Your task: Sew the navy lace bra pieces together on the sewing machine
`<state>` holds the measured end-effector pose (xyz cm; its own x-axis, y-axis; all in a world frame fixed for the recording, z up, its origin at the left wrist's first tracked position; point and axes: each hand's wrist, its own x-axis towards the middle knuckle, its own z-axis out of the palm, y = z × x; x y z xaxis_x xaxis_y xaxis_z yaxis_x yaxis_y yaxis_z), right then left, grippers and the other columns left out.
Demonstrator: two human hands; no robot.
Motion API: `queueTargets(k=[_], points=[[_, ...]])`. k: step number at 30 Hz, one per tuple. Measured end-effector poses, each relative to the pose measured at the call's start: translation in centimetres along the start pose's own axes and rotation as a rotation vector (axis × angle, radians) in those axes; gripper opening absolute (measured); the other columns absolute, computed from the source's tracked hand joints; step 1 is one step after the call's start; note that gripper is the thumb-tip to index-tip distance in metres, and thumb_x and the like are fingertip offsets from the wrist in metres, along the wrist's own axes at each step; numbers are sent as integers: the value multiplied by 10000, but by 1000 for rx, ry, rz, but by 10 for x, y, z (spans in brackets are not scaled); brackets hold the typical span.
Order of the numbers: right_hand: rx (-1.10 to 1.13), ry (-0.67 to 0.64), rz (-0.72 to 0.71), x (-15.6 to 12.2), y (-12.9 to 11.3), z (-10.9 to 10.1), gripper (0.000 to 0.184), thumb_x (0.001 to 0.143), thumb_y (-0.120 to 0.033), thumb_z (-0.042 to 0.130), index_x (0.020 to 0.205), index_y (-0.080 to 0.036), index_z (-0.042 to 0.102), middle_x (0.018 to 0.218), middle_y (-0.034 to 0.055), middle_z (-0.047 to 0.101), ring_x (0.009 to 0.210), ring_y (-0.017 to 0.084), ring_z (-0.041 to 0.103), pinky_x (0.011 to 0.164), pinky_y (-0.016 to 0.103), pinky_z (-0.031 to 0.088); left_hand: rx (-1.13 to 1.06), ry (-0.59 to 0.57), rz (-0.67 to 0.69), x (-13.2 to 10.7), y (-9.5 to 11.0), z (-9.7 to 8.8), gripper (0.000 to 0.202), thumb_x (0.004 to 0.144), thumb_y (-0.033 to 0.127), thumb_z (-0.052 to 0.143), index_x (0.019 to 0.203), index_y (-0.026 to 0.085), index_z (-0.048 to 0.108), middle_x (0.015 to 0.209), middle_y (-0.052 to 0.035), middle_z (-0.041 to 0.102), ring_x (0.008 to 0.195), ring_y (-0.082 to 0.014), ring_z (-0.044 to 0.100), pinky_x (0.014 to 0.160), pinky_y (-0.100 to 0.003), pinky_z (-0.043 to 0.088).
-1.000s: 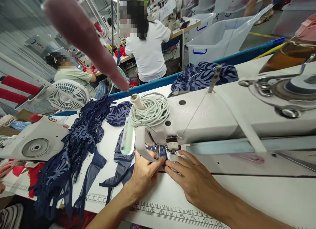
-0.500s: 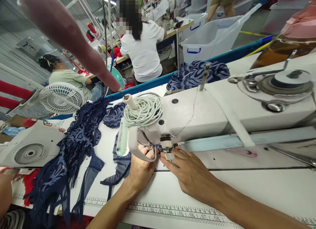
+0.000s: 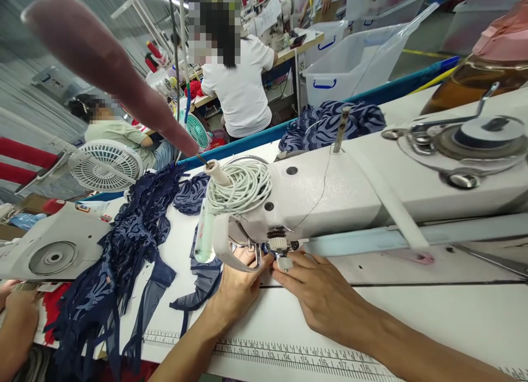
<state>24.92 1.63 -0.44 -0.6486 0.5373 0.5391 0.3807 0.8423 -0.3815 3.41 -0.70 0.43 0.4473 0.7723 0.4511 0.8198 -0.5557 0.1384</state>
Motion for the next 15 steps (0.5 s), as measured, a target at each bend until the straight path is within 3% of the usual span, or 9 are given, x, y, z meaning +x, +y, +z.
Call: queueTargets(k=[3, 5, 9, 12, 15], points=[[-4, 38, 124, 3, 8, -1, 379, 895, -4, 370, 930, -215, 683, 836, 18, 706, 611, 134, 574, 558, 278, 383, 125, -8, 63, 1, 5, -2, 350, 896, 7, 529, 1169, 174, 668, 1007, -83, 724, 929, -207, 649, 744, -317, 490], [-71, 13, 160, 4, 13, 1, 350, 889, -12, 376, 837, -201, 665, 818, 33, 673, 507, 114, 493, 474, 275, 316, 168, 22, 86, 2, 8, -3, 336, 909, 12, 538, 1192, 149, 658, 1045, -96, 732, 999, -227, 658, 774, -340, 490], [-182, -49, 76, 3, 17, 6, 344, 786, 38, 408, 720, -194, 653, 811, 67, 644, 645, 150, 561, 476, 267, 284, 85, 27, 67, -1, 7, -8, 391, 897, -19, 488, 1220, 143, 637, 1091, -90, 753, 1064, -218, 673, 835, -368, 506], [-311, -17, 0, 0, 15, 8, 471, 742, 96, 404, 946, -191, 717, 712, 51, 604, 728, 173, 574, 477, 273, 244, -38, -42, -10, -9, 2, -12, 458, 857, -33, 476, 1215, 200, 641, 1093, -62, 759, 1071, -195, 676, 910, -390, 515], [-434, -7, -53, -2, 13, 10, 587, 753, 106, 421, 1215, -162, 666, 706, 52, 600, 808, 199, 591, 498, 267, 279, -4, -102, -22, -12, -3, -13, 472, 857, 0, 511, 1226, 256, 654, 1100, -54, 758, 1068, -216, 671, 1016, -491, 474]])
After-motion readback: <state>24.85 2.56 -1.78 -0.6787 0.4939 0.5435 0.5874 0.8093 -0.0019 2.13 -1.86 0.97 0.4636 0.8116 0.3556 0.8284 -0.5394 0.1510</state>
